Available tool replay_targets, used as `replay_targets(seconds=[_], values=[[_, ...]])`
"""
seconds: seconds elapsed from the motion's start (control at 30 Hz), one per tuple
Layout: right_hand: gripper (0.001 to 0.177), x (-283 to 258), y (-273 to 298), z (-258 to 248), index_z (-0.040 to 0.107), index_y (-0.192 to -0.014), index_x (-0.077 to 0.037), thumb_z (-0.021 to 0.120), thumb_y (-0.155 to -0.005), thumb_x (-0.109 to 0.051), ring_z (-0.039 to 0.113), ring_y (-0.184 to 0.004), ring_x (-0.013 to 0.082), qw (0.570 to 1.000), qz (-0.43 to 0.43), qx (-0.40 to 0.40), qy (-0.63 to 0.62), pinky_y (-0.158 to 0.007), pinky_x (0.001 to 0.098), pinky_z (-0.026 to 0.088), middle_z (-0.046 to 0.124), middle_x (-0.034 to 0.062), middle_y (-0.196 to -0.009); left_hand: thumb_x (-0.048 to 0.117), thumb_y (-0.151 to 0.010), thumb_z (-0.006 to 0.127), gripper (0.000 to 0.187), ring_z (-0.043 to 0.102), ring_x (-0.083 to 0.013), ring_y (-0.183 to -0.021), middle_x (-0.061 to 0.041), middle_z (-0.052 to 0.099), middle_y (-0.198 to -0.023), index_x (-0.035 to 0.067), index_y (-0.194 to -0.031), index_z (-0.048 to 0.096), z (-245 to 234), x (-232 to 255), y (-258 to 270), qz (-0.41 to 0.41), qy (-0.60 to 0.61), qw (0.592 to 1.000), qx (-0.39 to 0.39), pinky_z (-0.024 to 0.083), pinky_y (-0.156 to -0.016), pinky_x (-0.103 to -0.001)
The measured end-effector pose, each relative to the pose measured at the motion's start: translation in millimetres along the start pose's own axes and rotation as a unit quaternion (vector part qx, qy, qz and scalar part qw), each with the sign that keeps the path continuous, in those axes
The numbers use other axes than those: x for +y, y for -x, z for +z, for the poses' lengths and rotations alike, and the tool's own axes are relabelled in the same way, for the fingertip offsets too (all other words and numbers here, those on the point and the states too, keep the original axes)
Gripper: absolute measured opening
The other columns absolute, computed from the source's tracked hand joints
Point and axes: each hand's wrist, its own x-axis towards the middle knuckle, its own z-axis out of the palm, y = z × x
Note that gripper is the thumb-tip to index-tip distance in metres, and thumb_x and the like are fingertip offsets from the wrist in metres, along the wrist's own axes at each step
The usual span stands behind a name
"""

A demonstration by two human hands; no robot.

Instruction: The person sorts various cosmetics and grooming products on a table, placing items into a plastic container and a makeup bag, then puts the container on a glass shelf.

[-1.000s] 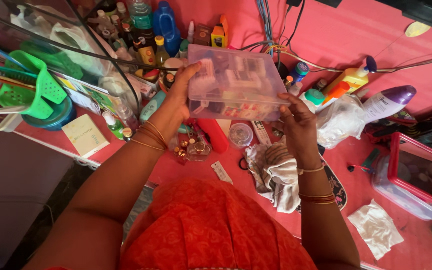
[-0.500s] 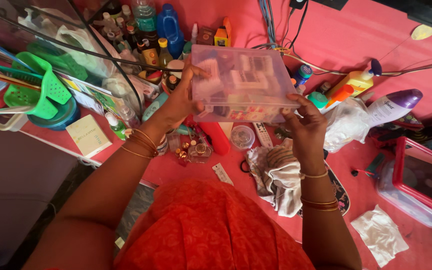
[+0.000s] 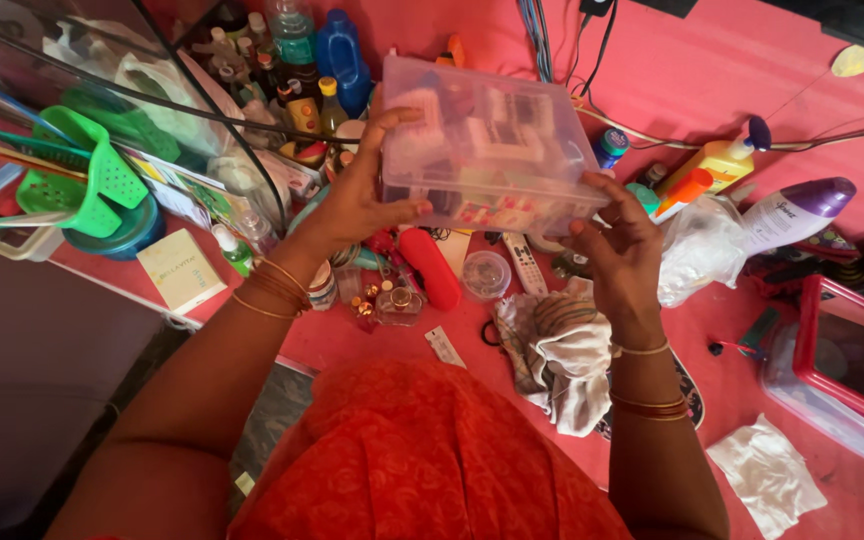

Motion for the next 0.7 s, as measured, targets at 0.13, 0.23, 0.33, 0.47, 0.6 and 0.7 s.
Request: replay_targets(seconds=[0.13, 0.23, 0.33, 0.47, 0.6, 0.7], values=[[0.044, -3.1, -4.5, -0.6, 0.055, -0.144, 0.001, 0.066, -0.102, -0.006, 0.073, -0.106, 0.0221, 1.0, -0.004, 0.003, -0.008, -0.092, 0.0381, 0.066, 0.066, 0.0117, -0.122, -0.003, -0.091, 0.078, 0.074, 0.037, -0.0168, -0.152, 0.001, 0.022, -0.167, 0.015, -0.152, 0.039, 1.0, -1.0, -3.2, 0.087, -0.063, 0.994, 0.02, 0.038, -0.126, -0.035], [0.041, -2.4, -3.9, 2.8, 0.055, -0.142, 0.002, 0.067, -0.104, -0.011, 0.072, -0.106, 0.0199, 1.0, -0.023, 0.012, 0.008, -0.09, 0.0373, 0.066, 0.068, 0.0114, -0.123, -0.001, -0.093, 0.078, 0.072, 0.044, -0.0156, -0.142, -0.005, 0.044, -0.15, 0.013, -0.152, 0.04, 6.8, -3.0, 1.3, 0.062, -0.075, 0.994, 0.055, 0.038, -0.122, -0.031], [0.04, -2.7, -6.8, 4.3, 0.055, -0.142, 0.002, 0.067, -0.106, -0.011, 0.07, -0.107, 0.018, 0.997, -0.065, 0.005, 0.033, -0.091, 0.0377, 0.066, 0.068, 0.0107, -0.121, 0.002, -0.092, 0.078, 0.079, 0.043, -0.0175, -0.145, -0.006, 0.041, -0.154, 0.013, -0.159, 0.039, 15.0, 0.4, 2.7, 0.047, -0.021, 0.996, 0.07, 0.037, -0.128, -0.035], [0.039, -6.9, -8.9, 4.3, 0.054, -0.142, 0.003, 0.066, -0.106, -0.009, 0.069, -0.108, 0.0173, 0.996, -0.082, 0.002, 0.04, -0.091, 0.0379, 0.066, 0.067, 0.0102, -0.12, 0.014, -0.099, 0.076, 0.08, 0.034, -0.0161, -0.155, -0.001, 0.029, -0.165, 0.013, -0.164, 0.028, 16.0, 13.7, 3.0, 0.058, -0.017, 0.997, 0.039, 0.031, -0.13, -0.034], [0.04, -14.0, -10.0, 8.2, 0.054, -0.143, 0.003, 0.066, -0.106, -0.009, 0.07, -0.106, 0.0174, 0.995, -0.086, 0.007, 0.052, -0.091, 0.0373, 0.066, 0.069, 0.0101, -0.118, 0.024, -0.099, 0.077, 0.083, 0.038, -0.017, -0.151, -0.004, 0.038, -0.158, 0.012, -0.165, 0.027, 15.5, 16.9, 1.0, 0.059, -0.01, 0.997, 0.04, 0.031, -0.129, -0.034], [0.04, -18.1, -9.6, 9.8, 0.055, -0.143, 0.003, 0.067, -0.106, -0.007, 0.07, -0.105, 0.0158, 0.993, -0.092, 0.015, 0.065, -0.089, 0.0359, 0.066, 0.068, 0.0091, -0.116, 0.03, -0.098, 0.077, 0.085, 0.043, -0.016, -0.143, -0.006, 0.043, -0.151, 0.011, -0.164, 0.026, 10.8, 16.4, 1.3, 0.047, -0.055, 0.997, 0.041, 0.034, -0.126, -0.033]])
